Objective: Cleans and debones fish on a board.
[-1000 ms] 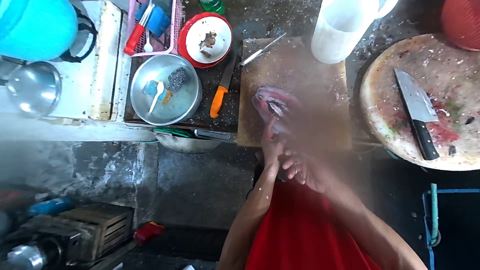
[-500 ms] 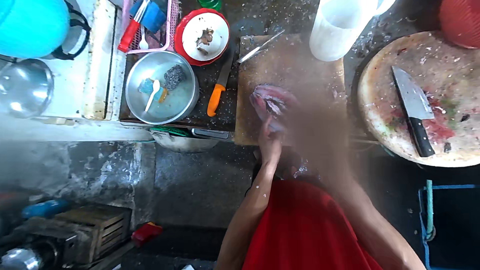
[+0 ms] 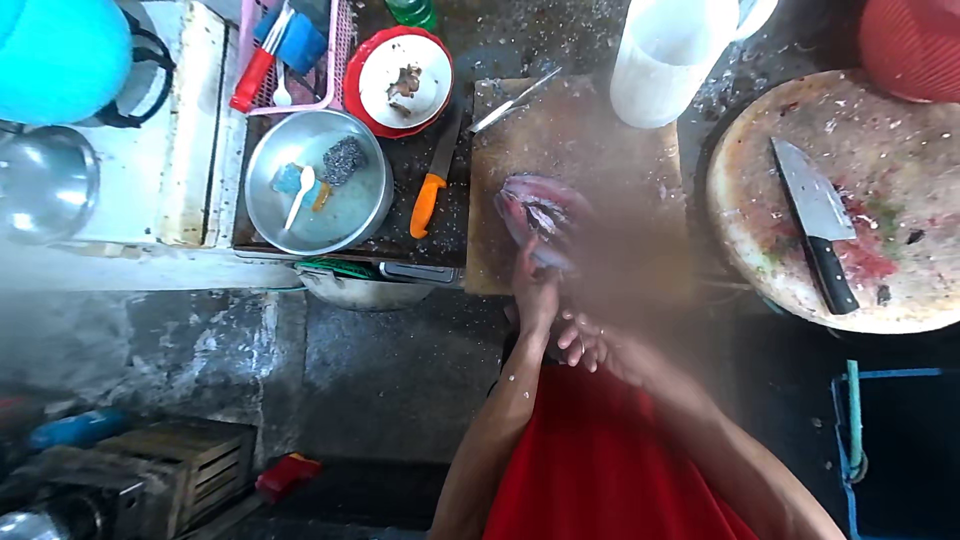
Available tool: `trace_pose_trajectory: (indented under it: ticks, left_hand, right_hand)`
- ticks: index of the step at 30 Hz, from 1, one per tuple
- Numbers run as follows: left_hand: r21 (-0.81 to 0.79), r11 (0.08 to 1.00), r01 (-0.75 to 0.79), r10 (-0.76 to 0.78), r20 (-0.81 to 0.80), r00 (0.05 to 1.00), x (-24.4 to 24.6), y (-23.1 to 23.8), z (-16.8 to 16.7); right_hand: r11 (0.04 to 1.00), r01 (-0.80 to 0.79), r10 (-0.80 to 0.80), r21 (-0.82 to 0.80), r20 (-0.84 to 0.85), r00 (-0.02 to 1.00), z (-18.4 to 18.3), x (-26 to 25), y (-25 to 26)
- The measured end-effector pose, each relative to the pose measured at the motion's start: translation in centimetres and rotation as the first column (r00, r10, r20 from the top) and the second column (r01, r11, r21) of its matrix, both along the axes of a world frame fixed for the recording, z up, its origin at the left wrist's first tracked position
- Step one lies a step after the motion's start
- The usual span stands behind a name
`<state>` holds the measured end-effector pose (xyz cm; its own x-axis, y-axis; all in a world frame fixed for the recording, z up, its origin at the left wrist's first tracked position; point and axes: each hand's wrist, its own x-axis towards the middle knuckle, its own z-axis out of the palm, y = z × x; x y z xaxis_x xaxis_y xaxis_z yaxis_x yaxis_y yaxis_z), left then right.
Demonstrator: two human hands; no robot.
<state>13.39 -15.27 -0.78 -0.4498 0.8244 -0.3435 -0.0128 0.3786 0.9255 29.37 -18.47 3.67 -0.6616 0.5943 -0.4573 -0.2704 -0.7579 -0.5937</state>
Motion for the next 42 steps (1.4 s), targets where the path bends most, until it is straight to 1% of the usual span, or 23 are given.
trace_pose_trajectory:
  ticks: [3,4,5,6,7,8,9,11,12,14,15,16,17,20,24,30,32,34,36,38,39,41,42]
  left_hand:
    - [0.018,0.999,-0.029,0.029,0.013,1.000,0.1,0.0,-0.4]
    - [0.024,0.999,-0.038,0.038,0.013,0.999,0.2,0.0,-0.5]
    - [0.029,0.999,-0.041,0.041,0.010,0.999,0.3,0.1,-0.5]
    - [0.032,0.999,-0.034,0.034,0.000,0.999,0.3,0.1,-0.5]
    - [0.030,0.999,-0.024,0.025,-0.019,1.000,0.2,0.2,-0.4]
    - [0.025,1.000,-0.004,0.006,-0.054,0.999,0.1,0.2,-0.3]
    - [0.011,0.999,0.037,-0.035,-0.101,0.994,-0.1,0.1,-0.2]
    - [0.000,0.993,0.115,-0.114,-0.159,0.981,-0.1,-0.3,-0.4]
    - [0.007,0.991,0.137,-0.134,-0.144,0.980,-0.3,-0.2,-0.3]
    - [0.014,0.993,0.115,-0.115,-0.018,0.993,-0.7,0.1,-0.1]
    - [0.014,0.997,0.072,-0.073,0.079,0.994,-0.8,0.1,0.0]
    - [0.011,1.000,0.015,-0.017,0.157,0.987,-0.8,0.1,0.2]
    - [-0.002,0.999,-0.047,0.046,0.198,0.979,-0.7,0.4,0.4]
    - [-0.009,0.990,-0.142,0.141,0.183,0.973,-0.6,0.9,0.5]
    - [0.033,0.994,-0.108,0.104,0.114,0.988,-0.9,0.8,0.2]
    - [0.051,0.998,0.034,-0.029,-0.097,0.995,-1.4,0.4,0.6]
    - [0.052,0.995,0.081,-0.070,-0.173,0.982,-1.5,0.4,0.6]
    - [0.036,0.993,0.111,-0.102,-0.188,0.977,-1.6,0.5,0.6]
    - [0.021,0.996,0.087,-0.084,-0.125,0.989,-1.4,0.6,0.6]
    - [0.027,0.999,0.040,-0.040,-0.022,0.999,-1.2,0.6,0.3]
    - [0.035,0.999,0.018,-0.019,0.031,0.999,-1.2,0.6,0.1]
    - [0.037,0.999,-0.024,0.018,0.140,0.990,-1.5,0.8,0.1]
    - [0.021,0.998,-0.063,0.057,0.207,0.977,-1.6,1.0,0.4]
  right_hand:
    - [0.996,0.082,-0.081,0.021,-0.034,0.996,0.5,0.5,-0.1]
    - [0.990,0.123,-0.121,0.072,-0.031,0.992,0.9,0.9,-0.2]
    - [0.972,0.161,-0.163,0.174,-0.001,0.987,1.3,1.3,-0.4]
    - [0.927,0.204,-0.232,0.315,0.053,0.971,1.7,1.6,-0.5]
    - [0.862,0.245,-0.323,0.444,0.107,0.940,1.6,1.9,-0.5]
    - [0.808,0.293,-0.418,0.511,0.147,0.896,0.9,2.1,-0.4]
    - [0.799,0.373,-0.500,0.472,0.177,0.848,-0.1,2.2,-0.3]
    - [0.819,0.545,-0.573,0.178,0.218,0.790,-1.8,2.6,0.2]
    - [0.835,0.530,-0.550,0.149,0.208,0.809,-2.1,2.9,0.4]
    - [0.899,0.355,-0.407,0.257,0.190,0.894,-1.1,2.9,0.0]
    - [0.928,0.251,-0.305,0.275,0.177,0.936,-0.5,2.7,-0.3]
    - [0.954,0.160,-0.204,0.253,0.157,0.966,0.0,2.5,-0.4]
    - [0.971,0.092,-0.122,0.220,0.128,0.984,0.3,2.2,-0.2]
    - [0.992,0.007,-0.012,0.125,0.040,0.999,0.3,0.9,0.4]
    - [0.998,-0.056,0.058,0.029,-0.049,0.997,0.3,-0.1,1.1]
    - [0.998,-0.069,0.068,-0.013,-0.039,0.997,-0.2,-1.2,2.3]
    - [0.998,-0.059,0.060,0.021,-0.048,0.997,-0.4,-1.0,2.3]
    - [0.996,-0.052,0.052,0.075,-0.005,0.999,0.0,-0.7,1.7]
    - [0.982,-0.072,0.060,0.172,0.077,0.995,1.1,0.0,0.8]
    - [0.945,-0.074,0.023,0.319,0.161,0.987,2.1,1.1,-0.2]
    - [0.916,-0.047,-0.040,0.398,0.208,0.977,2.3,1.6,-0.6]
    - [0.852,0.066,-0.248,0.519,0.291,0.924,1.5,2.3,-0.8]
    - [0.850,0.176,-0.358,0.497,0.298,0.885,0.6,2.5,-0.6]
